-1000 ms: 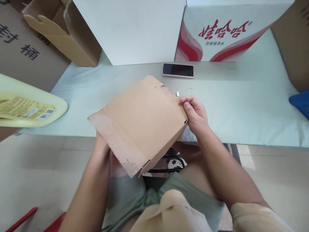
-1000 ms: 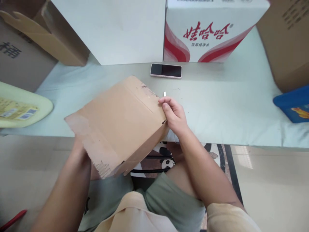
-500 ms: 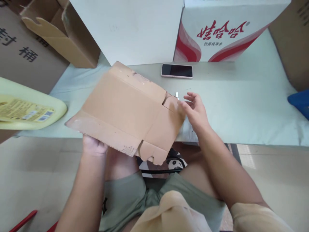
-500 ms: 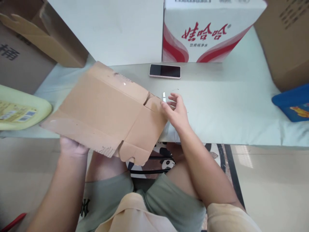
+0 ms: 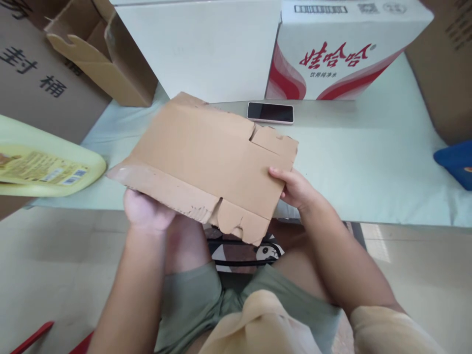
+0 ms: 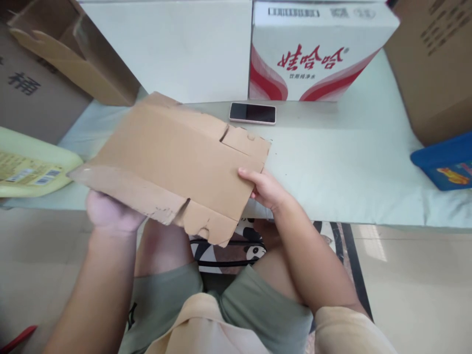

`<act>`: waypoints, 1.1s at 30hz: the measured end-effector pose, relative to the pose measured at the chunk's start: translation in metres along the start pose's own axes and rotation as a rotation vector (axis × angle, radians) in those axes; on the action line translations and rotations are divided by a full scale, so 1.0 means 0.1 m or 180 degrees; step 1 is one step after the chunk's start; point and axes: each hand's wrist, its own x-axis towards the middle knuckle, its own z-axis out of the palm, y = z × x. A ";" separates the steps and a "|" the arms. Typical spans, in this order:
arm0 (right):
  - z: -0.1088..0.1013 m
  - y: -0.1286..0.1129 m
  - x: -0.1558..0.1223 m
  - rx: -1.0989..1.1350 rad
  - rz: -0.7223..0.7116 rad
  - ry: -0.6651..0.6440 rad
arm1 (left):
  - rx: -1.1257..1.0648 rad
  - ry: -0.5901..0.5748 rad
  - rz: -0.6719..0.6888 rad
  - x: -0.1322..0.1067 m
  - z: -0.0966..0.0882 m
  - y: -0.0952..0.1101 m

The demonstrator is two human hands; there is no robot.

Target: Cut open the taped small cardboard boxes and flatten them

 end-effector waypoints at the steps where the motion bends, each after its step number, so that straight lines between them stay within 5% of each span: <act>1: 0.01 -0.01 0.02 0.0057 -0.0030 0.0055 | -0.0035 -0.0076 -0.0014 -0.02 0.00 0.01; 4: 0.03 -0.04 0.03 0.0174 -0.0104 0.0146 | -0.0050 -0.0175 -0.0333 -0.06 -0.07 0.00; 6: 0.02 -0.03 0.00 0.0113 -0.0121 0.0093 | 0.0119 0.0097 -0.0508 -0.05 -0.11 -0.05; 9: -0.03 -0.01 -0.07 -0.0242 0.0140 -0.0281 | 0.0289 0.0531 -0.0461 0.04 -0.14 -0.16; 11: -0.07 -0.03 -0.11 -0.0394 0.0243 -0.0396 | 0.0331 0.0431 -0.0389 0.13 -0.16 -0.25; 17: -0.32 -0.35 -0.26 -0.0082 -0.1168 0.0789 | 0.1838 0.0220 0.0097 0.23 -0.33 -0.56; 20: -0.68 -0.52 -0.47 0.0023 -0.2116 0.2009 | 0.2484 -0.0141 0.0308 0.17 -0.39 -0.69; 23: -1.15 -0.57 -0.75 -0.0353 -0.2848 0.3203 | 0.3712 -0.0822 0.1160 0.12 -0.40 -0.76; 28: -1.96 -0.72 -0.78 -0.1065 -0.2973 0.3582 | 0.4327 -0.1101 0.2032 0.12 -0.39 -0.80; 30: -2.27 -0.96 -0.55 -0.1190 -0.2890 0.3829 | 0.4400 -0.1103 0.2099 0.12 -0.39 -0.80; 33: -2.67 -1.45 -0.05 -0.1362 -0.2657 0.3559 | 0.4439 -0.1117 0.2016 0.11 -0.40 -0.79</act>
